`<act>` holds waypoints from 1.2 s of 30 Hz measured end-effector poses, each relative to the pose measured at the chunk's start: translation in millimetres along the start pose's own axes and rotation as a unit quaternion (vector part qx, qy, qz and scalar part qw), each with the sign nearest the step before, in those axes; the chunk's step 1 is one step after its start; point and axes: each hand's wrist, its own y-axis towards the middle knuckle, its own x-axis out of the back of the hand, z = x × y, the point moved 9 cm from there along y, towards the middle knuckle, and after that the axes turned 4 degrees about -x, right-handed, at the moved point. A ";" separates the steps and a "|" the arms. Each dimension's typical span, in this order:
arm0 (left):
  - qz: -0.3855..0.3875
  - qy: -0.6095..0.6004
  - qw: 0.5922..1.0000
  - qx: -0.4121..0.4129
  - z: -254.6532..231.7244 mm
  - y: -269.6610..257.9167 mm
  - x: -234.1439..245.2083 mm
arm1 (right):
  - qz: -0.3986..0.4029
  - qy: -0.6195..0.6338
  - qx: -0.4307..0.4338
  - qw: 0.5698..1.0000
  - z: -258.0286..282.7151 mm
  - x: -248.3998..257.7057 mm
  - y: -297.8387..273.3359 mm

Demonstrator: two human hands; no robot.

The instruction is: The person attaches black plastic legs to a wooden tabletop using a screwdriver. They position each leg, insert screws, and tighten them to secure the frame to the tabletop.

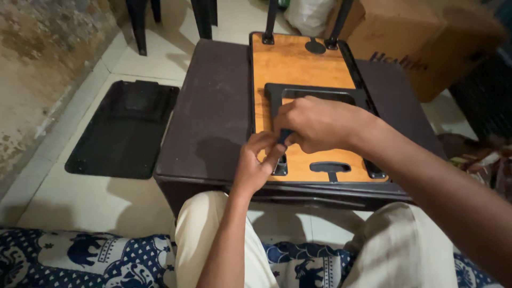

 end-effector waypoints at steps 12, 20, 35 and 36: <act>0.015 -0.032 0.999 0.013 0.8 0.3 -10.1 | 0.026 -0.008 -0.107 0.994 -13.4 -1.7 1.3; 0.002 -0.025 1.000 0.013 20.0 -8.0 -8.0 | -0.002 -0.002 -0.071 0.997 -9.4 -6.6 -0.5; -0.022 0.040 0.994 0.102 39.2 -8.9 10.9 | -0.207 0.075 -0.131 0.967 -33.2 48.6 -87.8; 0.005 0.048 0.991 0.128 42.6 -7.2 7.0 | -0.217 0.061 -0.113 0.968 -31.5 46.8 -93.5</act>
